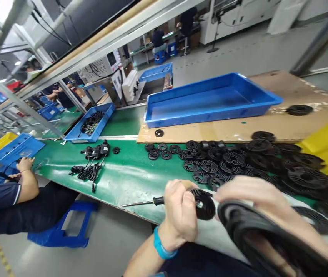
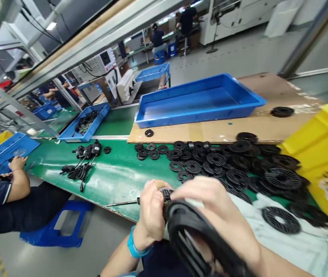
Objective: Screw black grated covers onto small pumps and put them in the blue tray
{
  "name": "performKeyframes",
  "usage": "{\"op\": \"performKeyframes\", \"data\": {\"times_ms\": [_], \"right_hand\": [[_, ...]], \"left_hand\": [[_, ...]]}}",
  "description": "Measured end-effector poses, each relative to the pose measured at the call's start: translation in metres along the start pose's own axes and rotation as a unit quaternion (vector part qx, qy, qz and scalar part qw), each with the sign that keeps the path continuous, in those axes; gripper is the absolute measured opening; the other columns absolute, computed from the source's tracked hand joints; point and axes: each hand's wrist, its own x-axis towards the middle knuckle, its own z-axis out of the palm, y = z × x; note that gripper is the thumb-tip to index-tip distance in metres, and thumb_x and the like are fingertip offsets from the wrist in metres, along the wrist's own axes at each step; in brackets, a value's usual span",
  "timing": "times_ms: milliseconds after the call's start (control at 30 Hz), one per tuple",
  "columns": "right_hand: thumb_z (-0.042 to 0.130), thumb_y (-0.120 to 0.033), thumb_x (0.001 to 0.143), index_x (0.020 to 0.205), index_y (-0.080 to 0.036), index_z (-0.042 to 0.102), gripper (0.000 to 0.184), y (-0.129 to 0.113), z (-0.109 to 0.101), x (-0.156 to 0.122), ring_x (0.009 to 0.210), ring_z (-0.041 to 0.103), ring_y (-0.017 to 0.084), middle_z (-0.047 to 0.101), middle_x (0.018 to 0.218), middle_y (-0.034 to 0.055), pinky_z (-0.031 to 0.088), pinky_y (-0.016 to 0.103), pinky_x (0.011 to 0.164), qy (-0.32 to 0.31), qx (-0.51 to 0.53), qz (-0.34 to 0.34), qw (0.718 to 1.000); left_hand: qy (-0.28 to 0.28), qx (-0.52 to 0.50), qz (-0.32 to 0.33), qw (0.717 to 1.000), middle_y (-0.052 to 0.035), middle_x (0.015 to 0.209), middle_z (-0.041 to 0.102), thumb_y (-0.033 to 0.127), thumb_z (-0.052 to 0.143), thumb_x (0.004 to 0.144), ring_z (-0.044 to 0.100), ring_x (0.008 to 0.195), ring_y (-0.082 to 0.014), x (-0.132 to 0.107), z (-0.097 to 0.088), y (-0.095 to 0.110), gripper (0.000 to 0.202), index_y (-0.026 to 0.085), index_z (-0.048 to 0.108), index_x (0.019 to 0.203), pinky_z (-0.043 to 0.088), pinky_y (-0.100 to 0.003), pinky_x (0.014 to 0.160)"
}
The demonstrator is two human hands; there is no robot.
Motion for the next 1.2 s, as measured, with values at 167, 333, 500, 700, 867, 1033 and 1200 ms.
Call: {"op": "performKeyframes", "data": {"times_ms": [167, 333, 500, 700, 867, 1033, 1200], "right_hand": [[0.068, -0.052, 0.094, 0.078, -0.025, 0.072, 0.032, 0.022, 0.077, 0.086, 0.093, 0.069, 0.029, 0.075, 0.089, 0.0064, 0.056, 0.047, 0.098, -0.073, 0.196, 0.215, 0.954], [0.069, -0.040, 0.096, 0.094, -0.017, 0.073, 0.024, 0.079, 0.180, 0.152, 0.086, 0.069, 0.021, 0.075, 0.092, 0.0075, 0.060, 0.037, 0.080, -0.133, 0.266, 0.357, 0.885], [0.066, -0.040, 0.103, 0.126, -0.016, 0.065, 0.033, 0.124, 0.227, 0.199, 0.102, 0.070, 0.021, 0.068, 0.122, 0.0086, 0.062, 0.041, 0.088, -0.131, 0.244, 0.397, 0.875], [0.067, -0.038, 0.103, 0.127, -0.017, 0.065, 0.032, 0.164, 0.183, 0.246, 0.106, 0.069, 0.022, 0.068, 0.126, 0.0092, 0.061, 0.043, 0.091, -0.066, 0.185, 0.338, 0.921], [0.067, -0.037, 0.103, 0.125, -0.017, 0.066, 0.029, 0.199, 0.136, 0.268, 0.103, 0.069, 0.021, 0.069, 0.124, 0.0087, 0.062, 0.041, 0.089, -0.003, 0.124, 0.301, 0.946], [0.066, -0.039, 0.103, 0.127, -0.017, 0.065, 0.032, 0.236, 0.105, 0.265, 0.105, 0.069, 0.022, 0.068, 0.126, 0.0093, 0.062, 0.043, 0.090, 0.070, 0.049, 0.295, 0.952], [0.065, -0.038, 0.104, 0.120, -0.018, 0.069, 0.026, 0.254, 0.081, 0.241, 0.107, 0.069, 0.022, 0.070, 0.123, 0.0082, 0.060, 0.043, 0.094, 0.105, -0.019, 0.266, 0.958]], "left_hand": [[0.015, 0.362, -0.106, 0.926, -0.0095, 0.087, 0.073, 0.026, 0.027, 0.106, 0.067, 0.087, -0.0262, 0.048, -0.085, -0.024, 0.041, 0.023, 0.065, 0.089, 0.045, -0.037, 0.080], [0.021, 0.455, -0.193, 0.869, -0.0093, 0.090, 0.079, 0.022, 0.036, 0.104, 0.073, 0.088, -0.0258, 0.097, -0.133, -0.091, 0.035, 0.022, 0.067, 0.089, 0.045, -0.033, 0.076], [0.018, 0.499, -0.181, 0.847, -0.0147, 0.094, 0.079, 0.025, 0.035, 0.105, 0.074, 0.092, -0.0291, 0.148, -0.155, -0.128, 0.038, 0.018, 0.070, 0.092, 0.046, -0.035, 0.081], [-0.001, 0.517, -0.044, 0.855, -0.0164, 0.106, 0.077, 0.025, 0.033, 0.106, 0.069, 0.106, -0.0286, 0.233, -0.139, -0.140, 0.037, 0.016, 0.069, 0.103, 0.043, -0.039, 0.095], [-0.047, 0.511, 0.056, 0.856, -0.0183, 0.108, 0.074, 0.026, 0.037, 0.106, 0.065, 0.112, -0.0291, 0.298, -0.105, -0.147, 0.035, 0.013, 0.069, 0.104, 0.040, -0.043, 0.105], [-0.107, 0.488, 0.141, 0.855, -0.0107, 0.118, 0.071, 0.038, 0.059, 0.103, 0.064, 0.120, -0.0269, 0.352, -0.070, -0.141, 0.027, 0.014, 0.069, 0.113, 0.047, -0.052, 0.110], [-0.161, 0.459, 0.178, 0.856, -0.0098, 0.129, 0.065, 0.040, 0.047, 0.109, 0.067, 0.118, -0.0234, 0.372, -0.032, -0.130, 0.039, 0.010, 0.067, 0.125, 0.056, -0.044, 0.105]]}}
